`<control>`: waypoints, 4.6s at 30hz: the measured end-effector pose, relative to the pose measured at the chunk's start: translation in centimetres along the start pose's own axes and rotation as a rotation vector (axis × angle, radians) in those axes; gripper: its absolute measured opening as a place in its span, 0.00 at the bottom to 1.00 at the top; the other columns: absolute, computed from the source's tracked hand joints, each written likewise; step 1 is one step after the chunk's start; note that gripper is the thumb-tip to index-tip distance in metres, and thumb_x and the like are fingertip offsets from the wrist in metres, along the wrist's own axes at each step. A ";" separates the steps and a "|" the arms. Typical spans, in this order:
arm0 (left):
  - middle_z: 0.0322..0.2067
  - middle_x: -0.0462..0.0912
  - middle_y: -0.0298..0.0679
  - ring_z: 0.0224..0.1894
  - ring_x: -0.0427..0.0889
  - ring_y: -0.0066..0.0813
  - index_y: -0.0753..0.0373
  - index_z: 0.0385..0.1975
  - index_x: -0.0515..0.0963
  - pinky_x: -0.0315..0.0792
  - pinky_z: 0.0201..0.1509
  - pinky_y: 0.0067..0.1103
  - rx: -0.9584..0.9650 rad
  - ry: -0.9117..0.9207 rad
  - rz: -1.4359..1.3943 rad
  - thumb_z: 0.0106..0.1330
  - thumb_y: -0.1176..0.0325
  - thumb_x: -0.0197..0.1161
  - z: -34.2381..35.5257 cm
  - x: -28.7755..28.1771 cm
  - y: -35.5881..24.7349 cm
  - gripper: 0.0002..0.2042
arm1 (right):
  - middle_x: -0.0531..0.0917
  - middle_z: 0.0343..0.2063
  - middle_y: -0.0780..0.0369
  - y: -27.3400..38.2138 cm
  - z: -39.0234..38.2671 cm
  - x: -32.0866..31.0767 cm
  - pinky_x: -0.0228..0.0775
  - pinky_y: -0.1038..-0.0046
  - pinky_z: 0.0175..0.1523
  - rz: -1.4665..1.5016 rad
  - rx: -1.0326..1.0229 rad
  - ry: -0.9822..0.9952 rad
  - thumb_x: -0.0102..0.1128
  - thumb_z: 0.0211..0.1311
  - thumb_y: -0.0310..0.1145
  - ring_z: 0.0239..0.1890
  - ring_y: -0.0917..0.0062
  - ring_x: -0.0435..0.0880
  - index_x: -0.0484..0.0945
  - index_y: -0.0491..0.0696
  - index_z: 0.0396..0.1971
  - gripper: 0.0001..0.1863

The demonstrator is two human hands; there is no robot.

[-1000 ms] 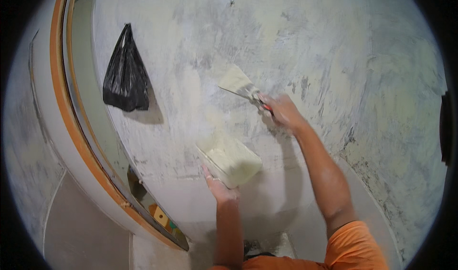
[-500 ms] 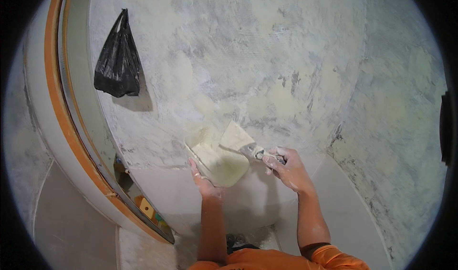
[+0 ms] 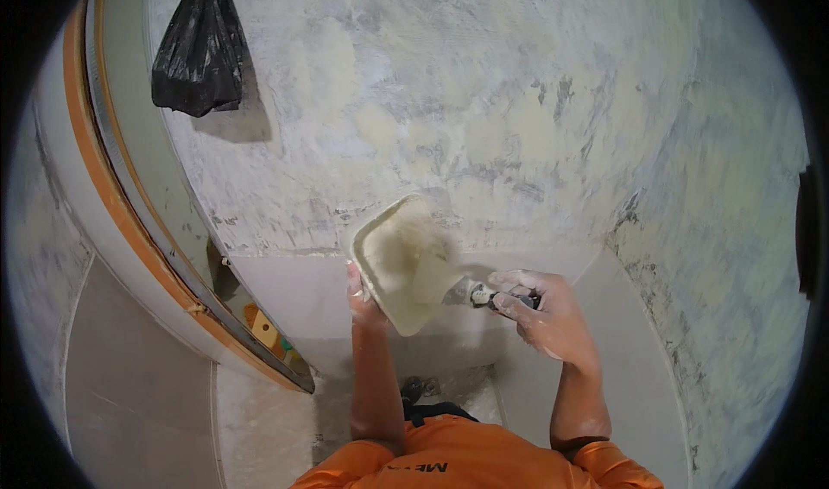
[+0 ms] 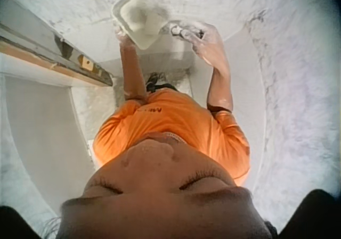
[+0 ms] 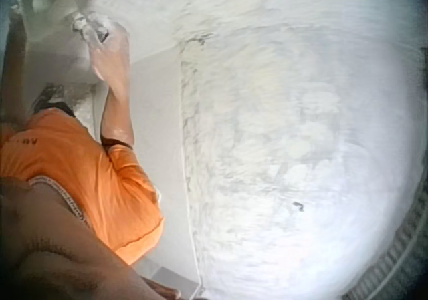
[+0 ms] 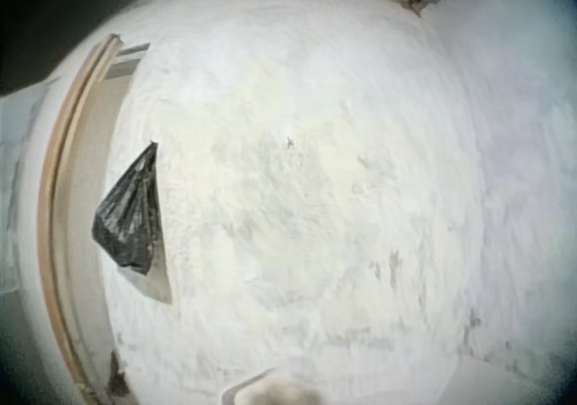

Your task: The person applies plaster to a wall using a putty knife, repeatedly loading the tool from a small container and spreading it over the wall surface.

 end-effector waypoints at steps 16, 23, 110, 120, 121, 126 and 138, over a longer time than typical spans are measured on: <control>0.66 0.69 0.48 0.64 0.74 0.46 0.63 0.70 0.61 0.72 0.67 0.40 0.331 -0.112 0.086 0.73 0.49 0.52 -1.6 -5.8 -3.7 0.32 | 0.81 0.26 0.68 -4.3 0.6 7.7 0.56 0.82 0.22 0.468 0.276 0.225 0.60 0.71 0.35 0.19 0.88 0.65 0.82 0.39 0.51 0.17; 0.66 0.66 0.46 0.63 0.73 0.43 0.61 0.73 0.54 0.74 0.65 0.36 0.414 -0.553 0.471 0.77 0.50 0.45 -1.9 -5.2 -3.0 0.30 | 0.78 0.27 0.69 -2.1 1.7 5.8 0.60 0.82 0.26 0.557 0.113 0.197 0.62 0.69 0.35 0.23 0.88 0.67 0.80 0.40 0.48 0.15; 0.62 0.74 0.46 0.62 0.75 0.46 0.61 0.66 0.66 0.71 0.66 0.43 0.021 -0.387 -0.235 0.79 0.51 0.39 5.3 7.4 -7.7 0.26 | 0.79 0.34 0.46 17.0 14.8 5.2 0.78 0.57 0.32 -1.082 -0.848 -0.404 0.50 0.64 0.26 0.29 0.54 0.85 0.66 0.37 0.65 0.29; 0.68 0.69 0.44 0.67 0.70 0.48 0.58 0.70 0.64 0.63 0.71 0.48 0.052 -0.386 -0.201 0.78 0.45 0.39 5.0 5.0 -7.5 0.30 | 0.81 0.31 0.48 28.5 11.8 4.5 0.77 0.57 0.31 -1.015 -1.007 -0.366 0.53 0.63 0.28 0.30 0.54 0.85 0.71 0.36 0.61 0.25; 0.68 0.69 0.44 0.67 0.70 0.48 0.58 0.70 0.64 0.63 0.71 0.48 0.041 -0.390 -0.184 0.78 0.45 0.39 4.9 5.2 -7.5 0.30 | 0.81 0.31 0.48 28.1 12.2 4.8 0.77 0.57 0.31 -0.999 -0.996 -0.372 0.53 0.63 0.28 0.30 0.54 0.85 0.71 0.36 0.61 0.25; 0.63 0.73 0.46 0.61 0.76 0.48 0.60 0.66 0.67 0.71 0.66 0.45 0.067 -0.434 -0.263 0.79 0.52 0.38 4.0 4.6 -7.8 0.25 | 0.82 0.30 0.48 21.6 12.5 8.7 0.79 0.58 0.32 -1.121 -0.851 -0.345 0.54 0.62 0.26 0.31 0.54 0.86 0.76 0.36 0.50 0.17; 0.64 0.73 0.44 0.63 0.74 0.47 0.60 0.68 0.66 0.69 0.68 0.45 0.064 -0.436 -0.238 0.79 0.50 0.40 2.7 3.1 -7.7 0.26 | 0.80 0.34 0.47 19.6 15.1 4.8 0.78 0.58 0.31 -1.083 -0.788 -0.429 0.49 0.63 0.25 0.30 0.55 0.85 0.66 0.35 0.64 0.28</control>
Point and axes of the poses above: each hand's wrist, its own z-axis towards the middle knuckle, its own x-axis out of the palm, y = z × x, the point moved 10 cm from there along z, towards the middle knuckle
